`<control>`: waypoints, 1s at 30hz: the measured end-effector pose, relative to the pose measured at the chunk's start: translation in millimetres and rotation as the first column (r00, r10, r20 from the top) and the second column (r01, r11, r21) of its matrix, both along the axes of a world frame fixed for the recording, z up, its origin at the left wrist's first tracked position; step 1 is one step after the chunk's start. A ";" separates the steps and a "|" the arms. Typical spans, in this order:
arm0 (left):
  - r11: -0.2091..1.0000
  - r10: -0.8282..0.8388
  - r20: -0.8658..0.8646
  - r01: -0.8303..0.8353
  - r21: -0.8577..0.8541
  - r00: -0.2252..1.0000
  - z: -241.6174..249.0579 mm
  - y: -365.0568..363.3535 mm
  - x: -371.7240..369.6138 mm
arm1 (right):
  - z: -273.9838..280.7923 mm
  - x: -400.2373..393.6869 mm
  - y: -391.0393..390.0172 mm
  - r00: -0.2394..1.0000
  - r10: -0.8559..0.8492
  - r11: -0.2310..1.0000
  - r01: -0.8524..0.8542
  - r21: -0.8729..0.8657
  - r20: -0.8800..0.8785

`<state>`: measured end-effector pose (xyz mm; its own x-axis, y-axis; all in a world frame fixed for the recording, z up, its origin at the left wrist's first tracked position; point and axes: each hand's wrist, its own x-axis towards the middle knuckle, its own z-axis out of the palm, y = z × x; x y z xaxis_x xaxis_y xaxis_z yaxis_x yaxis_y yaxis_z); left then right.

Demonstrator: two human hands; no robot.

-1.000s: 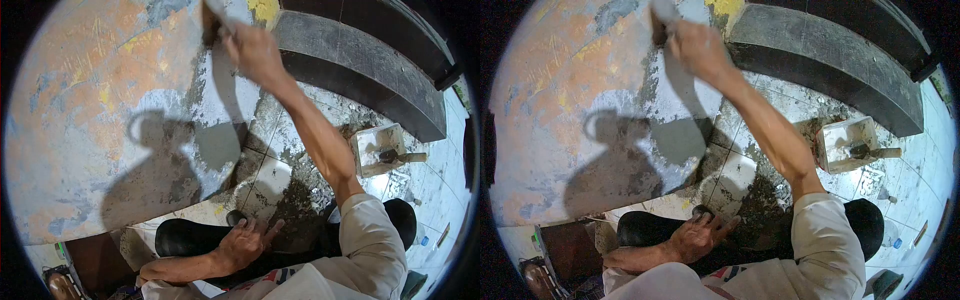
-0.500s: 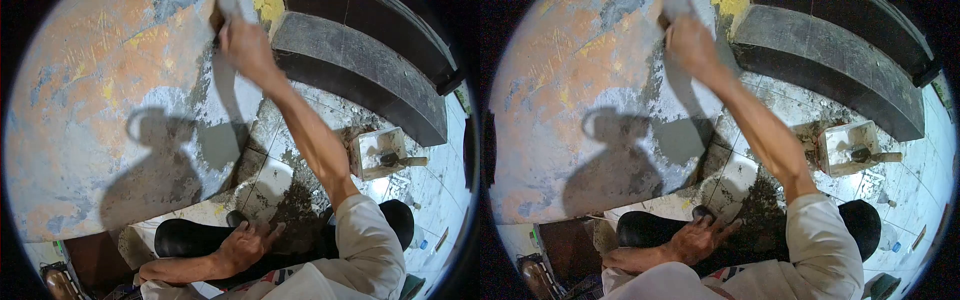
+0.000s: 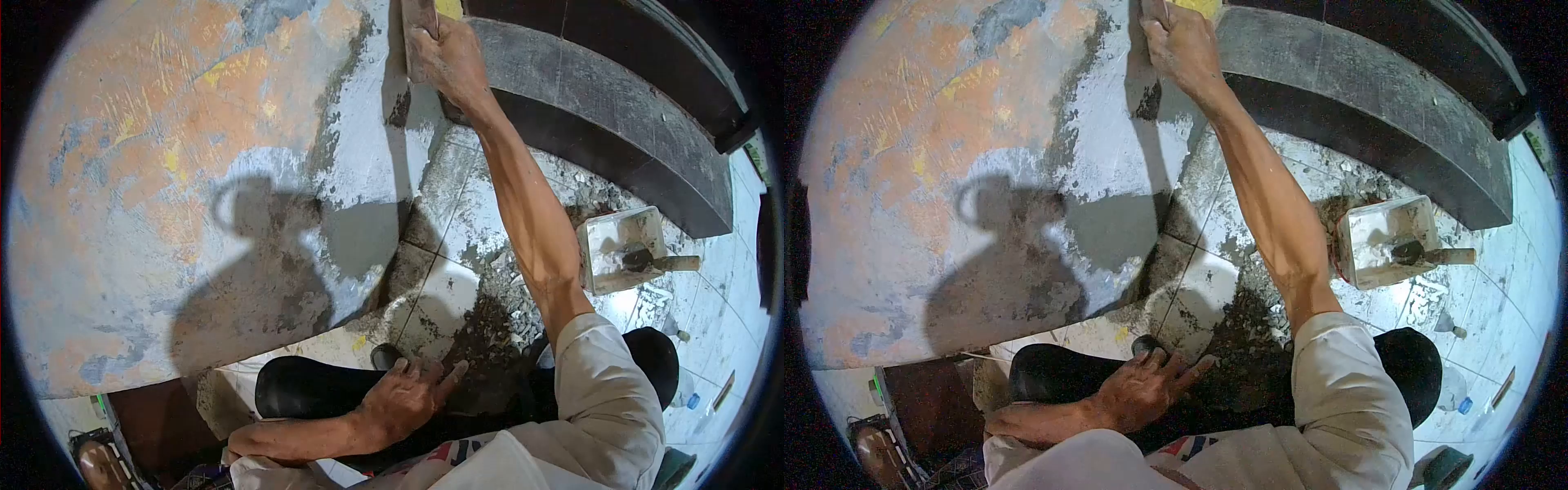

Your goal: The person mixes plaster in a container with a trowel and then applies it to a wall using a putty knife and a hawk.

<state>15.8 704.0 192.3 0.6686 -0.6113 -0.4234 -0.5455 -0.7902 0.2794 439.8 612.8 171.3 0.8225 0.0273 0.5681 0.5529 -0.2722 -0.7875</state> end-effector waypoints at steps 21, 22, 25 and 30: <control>0.996 -0.047 -0.037 0.050 0.075 0.998 3.5 -0.2 9.4 | -4.7 -133.9 8.4 0.900 0.201 0.973 -0.230 0.028 0.386; 0.994 -0.056 0.009 0.055 0.098 0.998 6.3 -2.9 10.6 | -5.7 -121.8 -9.1 0.933 0.201 0.973 -0.226 0.053 0.298; 0.992 -0.071 0.048 0.065 0.106 0.996 3.4 -6.3 4.2 | -6.7 -56.8 -36.2 0.983 -0.021 0.987 0.050 -0.154 0.181; 0.982 -0.065 -0.037 0.070 0.173 0.997 13.4 -6.4 2.5 | -12.2 -55.6 23.3 0.985 0.017 1.000 -0.016 -0.005 0.169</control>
